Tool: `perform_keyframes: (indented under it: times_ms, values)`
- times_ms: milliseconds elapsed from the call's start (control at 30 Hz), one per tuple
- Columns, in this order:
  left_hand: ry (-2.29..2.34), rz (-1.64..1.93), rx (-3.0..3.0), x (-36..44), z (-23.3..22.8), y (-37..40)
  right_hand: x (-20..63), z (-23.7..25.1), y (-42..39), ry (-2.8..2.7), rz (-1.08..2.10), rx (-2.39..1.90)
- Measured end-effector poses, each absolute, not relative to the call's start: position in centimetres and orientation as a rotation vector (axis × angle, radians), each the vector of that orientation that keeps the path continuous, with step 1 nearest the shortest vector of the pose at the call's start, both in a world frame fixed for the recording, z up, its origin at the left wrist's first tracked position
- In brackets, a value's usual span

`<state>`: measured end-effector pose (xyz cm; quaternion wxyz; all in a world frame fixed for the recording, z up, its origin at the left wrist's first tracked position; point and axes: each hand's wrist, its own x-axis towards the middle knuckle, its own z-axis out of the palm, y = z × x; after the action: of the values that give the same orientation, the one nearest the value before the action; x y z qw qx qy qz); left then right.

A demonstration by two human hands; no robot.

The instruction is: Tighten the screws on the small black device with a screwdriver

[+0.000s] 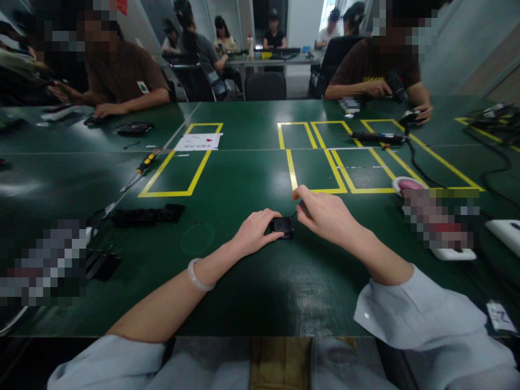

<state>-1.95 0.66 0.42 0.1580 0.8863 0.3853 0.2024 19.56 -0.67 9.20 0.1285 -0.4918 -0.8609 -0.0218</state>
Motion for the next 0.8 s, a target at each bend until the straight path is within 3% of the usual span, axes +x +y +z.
perform_keyframes:
  times_ms: [800]
  values:
    - [1.100,0.579,2.539,-2.02,0.35,0.67,19.55,9.39,-0.63,-2.545,-0.091,-1.442]
